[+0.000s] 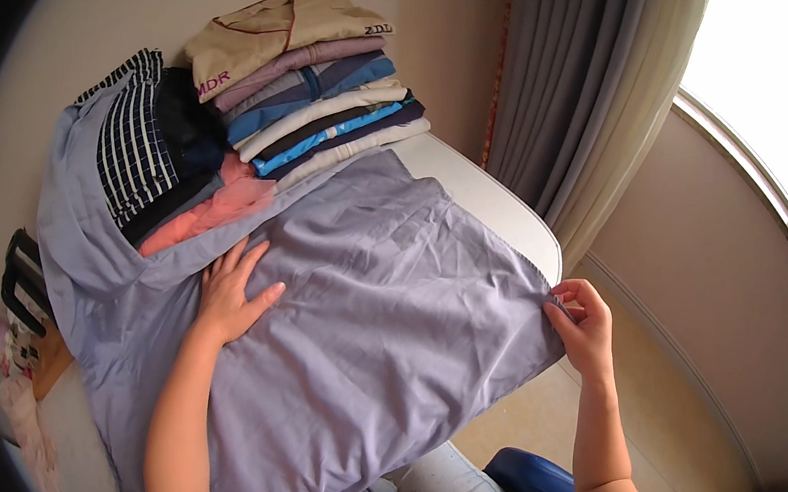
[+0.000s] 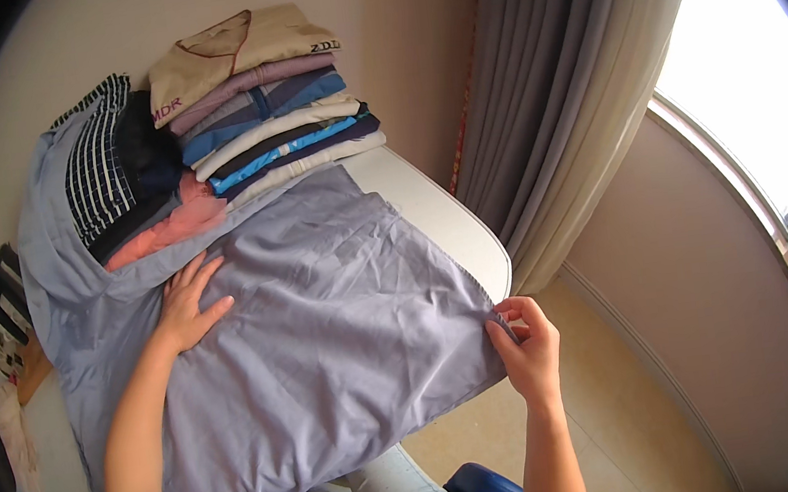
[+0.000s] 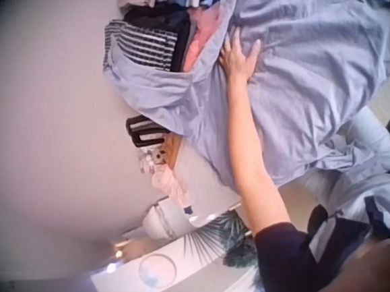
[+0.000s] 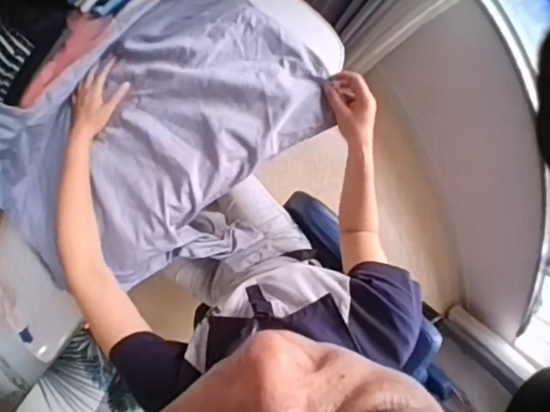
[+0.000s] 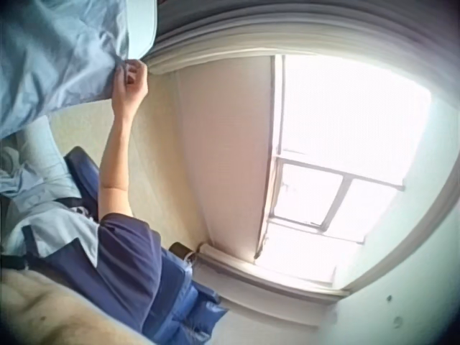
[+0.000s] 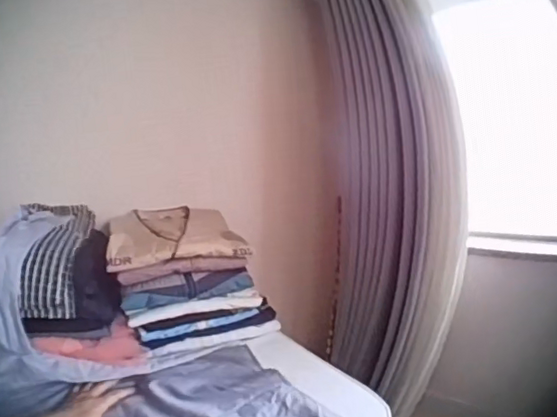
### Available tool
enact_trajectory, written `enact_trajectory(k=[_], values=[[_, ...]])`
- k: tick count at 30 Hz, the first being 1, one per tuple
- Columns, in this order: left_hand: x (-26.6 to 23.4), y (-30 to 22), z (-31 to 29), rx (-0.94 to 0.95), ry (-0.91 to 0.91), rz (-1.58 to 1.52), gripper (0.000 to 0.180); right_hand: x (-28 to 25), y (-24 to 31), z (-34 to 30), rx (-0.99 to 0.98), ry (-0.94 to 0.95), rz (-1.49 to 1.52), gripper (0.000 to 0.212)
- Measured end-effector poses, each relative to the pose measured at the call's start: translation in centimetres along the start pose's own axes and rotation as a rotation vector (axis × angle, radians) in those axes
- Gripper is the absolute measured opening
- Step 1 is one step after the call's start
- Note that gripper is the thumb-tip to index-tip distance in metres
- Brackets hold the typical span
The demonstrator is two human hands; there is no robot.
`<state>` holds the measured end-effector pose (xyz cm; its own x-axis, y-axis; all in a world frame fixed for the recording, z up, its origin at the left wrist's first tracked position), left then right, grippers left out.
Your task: The person folds a light purple button-up shirt on a white table. They button the front placket, smooth the fabric, fold the sleeves inward, fold the sides, and then fold the shirt into a compact rectangle.
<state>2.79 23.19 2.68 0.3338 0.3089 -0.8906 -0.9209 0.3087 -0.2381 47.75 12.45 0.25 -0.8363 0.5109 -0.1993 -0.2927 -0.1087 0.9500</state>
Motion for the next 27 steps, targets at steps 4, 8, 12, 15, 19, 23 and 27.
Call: enact_trajectory(k=[4,8,12,15,19,23,27], values=[[-0.9,-0.9,-1.4,0.080,-0.158,-0.060,0.051,0.2,3.3,0.5,-0.416,-0.096,-0.187,0.022],[-3.8,-6.5,-4.7,0.139,-0.157,-0.073,0.048,6.0,8.5,3.1,-0.595,0.171,-0.155,0.019],[-4.8,-10.7,-8.6,0.090,0.051,-0.198,0.061,17.2,10.5,4.9,-0.916,0.496,-0.316,0.021],[-3.3,-12.5,-11.1,0.199,0.129,-0.010,0.072,25.1,9.6,5.8,-0.972,0.581,-0.579,0.042],[-3.0,-12.4,-13.0,0.183,0.182,-0.032,0.075,30.4,6.9,6.8,-0.776,0.489,-0.788,0.070],[-3.6,-12.5,-15.1,0.222,0.185,-0.048,0.067,30.8,5.7,7.1,-0.674,0.420,-0.854,0.077],[-4.0,-12.2,-16.5,0.179,0.152,-0.076,0.064,29.8,5.7,7.7,-0.643,0.397,-0.902,0.082]])
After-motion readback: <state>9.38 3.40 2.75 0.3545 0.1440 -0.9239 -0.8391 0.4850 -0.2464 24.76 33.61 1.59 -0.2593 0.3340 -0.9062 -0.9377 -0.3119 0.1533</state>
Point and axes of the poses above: each hand's wrist, its own z-axis towards the middle knuckle, its own x-axis out of the palm, y = z × x, the point moved 5 cm from there along z, towards the middle knuckle, and after that the axes turned 10 degrees about -y, right-handed, at the moved point
